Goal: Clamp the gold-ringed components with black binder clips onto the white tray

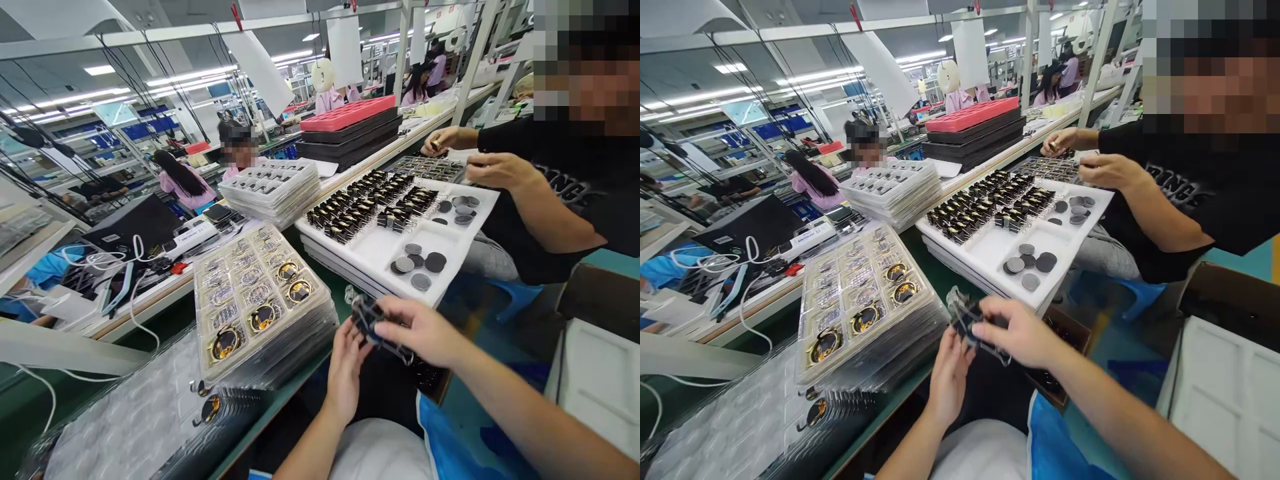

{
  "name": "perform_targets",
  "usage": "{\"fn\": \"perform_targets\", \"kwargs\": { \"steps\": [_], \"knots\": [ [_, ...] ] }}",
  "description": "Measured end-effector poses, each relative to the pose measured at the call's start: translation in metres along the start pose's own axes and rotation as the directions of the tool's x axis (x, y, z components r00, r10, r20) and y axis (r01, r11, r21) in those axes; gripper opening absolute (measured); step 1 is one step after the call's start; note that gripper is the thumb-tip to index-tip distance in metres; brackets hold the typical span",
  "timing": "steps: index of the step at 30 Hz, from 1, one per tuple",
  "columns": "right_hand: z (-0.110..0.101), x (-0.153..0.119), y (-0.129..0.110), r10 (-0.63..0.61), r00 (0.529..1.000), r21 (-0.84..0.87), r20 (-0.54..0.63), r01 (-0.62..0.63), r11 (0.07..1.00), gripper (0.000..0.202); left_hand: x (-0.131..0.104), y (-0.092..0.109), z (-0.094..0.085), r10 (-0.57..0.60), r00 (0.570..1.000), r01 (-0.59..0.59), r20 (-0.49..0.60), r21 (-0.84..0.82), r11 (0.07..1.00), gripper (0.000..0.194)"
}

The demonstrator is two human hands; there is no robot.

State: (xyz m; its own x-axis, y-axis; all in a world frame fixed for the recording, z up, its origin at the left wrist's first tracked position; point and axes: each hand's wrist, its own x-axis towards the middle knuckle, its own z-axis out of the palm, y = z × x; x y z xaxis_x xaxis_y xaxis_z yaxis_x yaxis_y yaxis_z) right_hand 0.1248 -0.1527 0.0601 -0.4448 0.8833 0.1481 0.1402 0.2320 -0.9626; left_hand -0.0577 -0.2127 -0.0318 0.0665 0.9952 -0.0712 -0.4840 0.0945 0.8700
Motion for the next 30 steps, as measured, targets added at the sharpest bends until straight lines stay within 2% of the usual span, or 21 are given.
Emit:
{"fn": "perform_targets", "kwargs": {
  "steps": [1, 3, 5, 7, 9, 11, 13, 17, 20, 23, 25, 27, 30],
  "knots": [
    [0.018, -0.011, 0.014, 0.047, 0.999, 0.054, 0.011, -0.048, 0.997, 0.041, 0.001, -0.011, 0.0, -0.047, 0.998, 0.044, -0.03, -0.084, 0.995, 0.051],
    [0.047, -0.029, 0.043, 0.162, 0.987, 0.188, -0.016, -0.156, 0.97, 0.044, 0.001, -0.029, -0.003, -0.115, 0.988, 0.1, -0.101, -0.142, 0.985, 0.055],
    [0.063, -0.042, 0.067, 0.251, 0.967, 0.292, -0.031, -0.232, 0.928, 0.046, 0.002, -0.042, -0.009, -0.138, 0.978, 0.126, -0.159, -0.087, 0.988, 0.063],
    [0.069, -0.052, 0.086, 0.306, 0.949, 0.32, -0.075, -0.268, 0.909, 0.048, 0.003, -0.05, -0.016, -0.149, 0.977, 0.15, -0.155, -0.003, 0.989, 0.078],
    [0.07, -0.06, 0.098, 0.374, 0.916, 0.336, -0.145, -0.31, 0.89, 0.049, 0.005, -0.056, -0.022, -0.155, 0.981, 0.165, -0.114, 0.081, 0.983, 0.084],
    [0.071, -0.067, 0.108, 0.47, 0.864, 0.421, -0.181, -0.364, 0.831, 0.051, 0.007, -0.061, -0.028, -0.157, 0.985, 0.167, -0.073, 0.178, 0.97, 0.075],
    [0.074, -0.072, 0.116, 0.535, 0.827, 0.541, -0.17, -0.376, 0.752, 0.051, 0.009, -0.064, -0.031, -0.145, 0.989, 0.148, -0.032, 0.304, 0.941, 0.065],
    [0.08, -0.08, 0.132, 0.542, 0.831, 0.66, -0.124, -0.339, 0.671, 0.048, 0.01, -0.066, -0.033, -0.1, 0.993, 0.045, 0.067, 0.568, 0.822, 0.056],
    [0.072, -0.081, 0.143, 0.55, 0.827, 0.596, -0.115, -0.386, 0.704, 0.054, 0.008, -0.063, -0.033, -0.115, 0.991, 0.047, 0.062, 0.652, 0.756, 0.039],
    [0.059, -0.079, 0.151, 0.525, 0.815, 0.467, -0.245, -0.376, 0.801, 0.065, 0.006, -0.064, -0.035, -0.179, 0.983, 0.1, 0.047, 0.676, 0.73, 0.026],
    [0.052, -0.078, 0.155, 0.496, 0.823, 0.417, -0.278, -0.362, 0.834, 0.063, 0.006, -0.066, -0.037, -0.236, 0.97, 0.131, 0.056, 0.698, 0.704, 0.022],
    [0.047, -0.079, 0.157, 0.489, 0.83, 0.407, -0.267, -0.362, 0.838, 0.058, 0.006, -0.069, -0.04, -0.286, 0.955, 0.14, 0.076, 0.736, 0.663, 0.023],
    [0.041, -0.083, 0.159, 0.529, 0.792, 0.475, -0.304, -0.355, 0.805, 0.059, 0.007, -0.07, -0.042, -0.356, 0.929, 0.134, 0.099, 0.807, 0.575, 0.026]
  ]
}}
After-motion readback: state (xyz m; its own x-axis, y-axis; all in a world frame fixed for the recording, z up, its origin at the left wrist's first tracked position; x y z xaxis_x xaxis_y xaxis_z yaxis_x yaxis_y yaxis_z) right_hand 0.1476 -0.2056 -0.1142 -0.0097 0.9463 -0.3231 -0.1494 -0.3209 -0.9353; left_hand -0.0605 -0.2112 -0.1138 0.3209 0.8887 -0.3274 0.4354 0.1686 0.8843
